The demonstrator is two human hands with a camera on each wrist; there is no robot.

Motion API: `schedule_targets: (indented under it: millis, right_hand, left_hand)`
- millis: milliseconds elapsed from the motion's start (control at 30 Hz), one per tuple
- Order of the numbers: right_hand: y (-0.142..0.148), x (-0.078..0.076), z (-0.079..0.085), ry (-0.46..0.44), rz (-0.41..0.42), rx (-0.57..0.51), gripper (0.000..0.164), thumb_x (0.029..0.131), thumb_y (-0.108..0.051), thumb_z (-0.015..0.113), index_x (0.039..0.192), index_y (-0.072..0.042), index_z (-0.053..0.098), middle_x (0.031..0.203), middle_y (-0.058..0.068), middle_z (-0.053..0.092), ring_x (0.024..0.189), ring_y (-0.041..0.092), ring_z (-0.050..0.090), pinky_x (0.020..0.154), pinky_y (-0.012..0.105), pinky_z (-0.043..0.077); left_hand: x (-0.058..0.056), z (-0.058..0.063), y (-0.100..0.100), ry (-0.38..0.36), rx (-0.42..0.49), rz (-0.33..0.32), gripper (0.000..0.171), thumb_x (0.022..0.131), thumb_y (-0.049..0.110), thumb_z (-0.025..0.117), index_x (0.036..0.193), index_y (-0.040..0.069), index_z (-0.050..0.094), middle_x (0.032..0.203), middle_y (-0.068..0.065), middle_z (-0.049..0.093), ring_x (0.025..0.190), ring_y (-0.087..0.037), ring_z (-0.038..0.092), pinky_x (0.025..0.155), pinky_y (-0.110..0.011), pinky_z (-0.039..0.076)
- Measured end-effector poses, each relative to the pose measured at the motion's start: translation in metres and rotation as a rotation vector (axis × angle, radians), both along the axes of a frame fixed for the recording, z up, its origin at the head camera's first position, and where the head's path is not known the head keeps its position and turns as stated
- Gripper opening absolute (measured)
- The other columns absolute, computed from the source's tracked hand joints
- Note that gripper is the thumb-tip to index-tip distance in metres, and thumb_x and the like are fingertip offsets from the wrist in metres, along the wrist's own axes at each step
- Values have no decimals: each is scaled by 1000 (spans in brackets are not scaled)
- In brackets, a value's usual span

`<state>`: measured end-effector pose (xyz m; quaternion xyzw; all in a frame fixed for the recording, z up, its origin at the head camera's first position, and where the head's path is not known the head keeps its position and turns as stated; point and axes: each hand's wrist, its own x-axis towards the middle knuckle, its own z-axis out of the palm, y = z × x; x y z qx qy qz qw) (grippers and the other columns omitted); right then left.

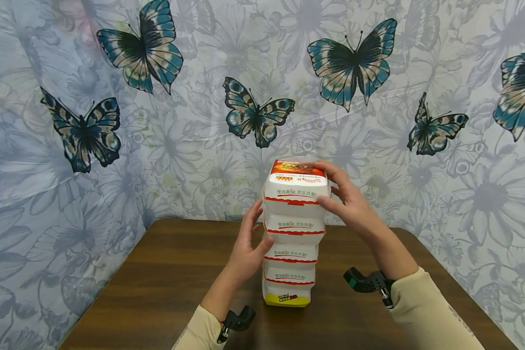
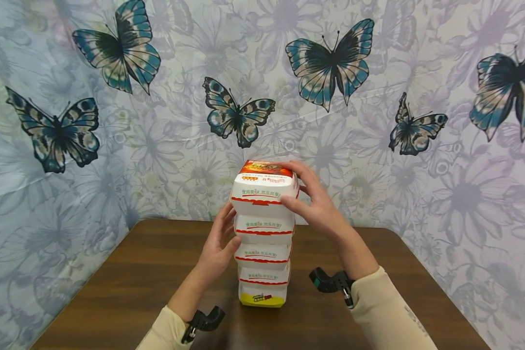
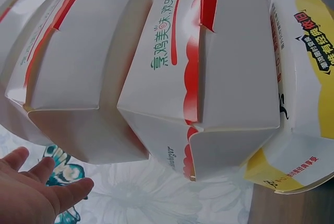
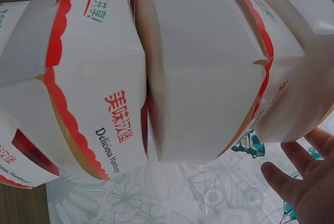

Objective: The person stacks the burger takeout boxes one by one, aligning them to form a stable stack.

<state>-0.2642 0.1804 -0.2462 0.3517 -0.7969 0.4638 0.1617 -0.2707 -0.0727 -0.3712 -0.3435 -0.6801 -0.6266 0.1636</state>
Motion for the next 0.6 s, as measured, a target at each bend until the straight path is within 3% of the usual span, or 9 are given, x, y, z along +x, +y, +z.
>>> schedule_targets:
  millis: [100, 167, 300, 400, 600]
  right_hand:
    - [1, 0, 0, -14, 0, 5, 63, 97, -17, 56, 154, -27, 33, 158, -2, 30, 145, 23, 27, 110, 62, 30]
    - [2, 0, 0, -37, 8, -1, 62, 98, -16, 54, 154, -28, 31, 158, -1, 30, 142, 28, 32, 104, 57, 39]
    - [3, 1, 1, -70, 23, -30, 60, 99, -14, 50, 155, -24, 30, 157, 3, 32, 137, 29, 36, 94, 38, 48]
    - [4, 1, 2, -81, 34, -49, 59, 100, -13, 47, 156, -21, 30, 157, 4, 33, 137, 26, 37, 93, 29, 48]
    - [5, 0, 0, -88, 61, -57, 58, 100, -12, 46, 155, -19, 31, 162, 0, 26, 143, 27, 33, 99, 40, 45]
  left_hand:
    - [0, 1, 1, -3, 2, -7, 76, 99, 29, 61, 160, 26, 17, 164, 4, 22, 153, -30, 20, 117, -65, 24]
    - [0, 1, 1, -1, 2, -6, 75, 99, 29, 61, 160, 26, 17, 165, 3, 22, 153, -32, 20, 117, -66, 24]
    - [0, 1, 2, 4, 3, -8, 74, 99, 28, 61, 159, 30, 18, 165, 0, 21, 153, -30, 20, 116, -67, 24]
    - [0, 1, 2, 5, 3, -11, 73, 99, 26, 61, 159, 30, 18, 165, -1, 22, 153, -29, 21, 116, -66, 24]
    - [1, 1, 3, -5, 1, -13, 74, 99, 23, 61, 159, 30, 18, 163, 3, 25, 152, -26, 24, 116, -66, 25]
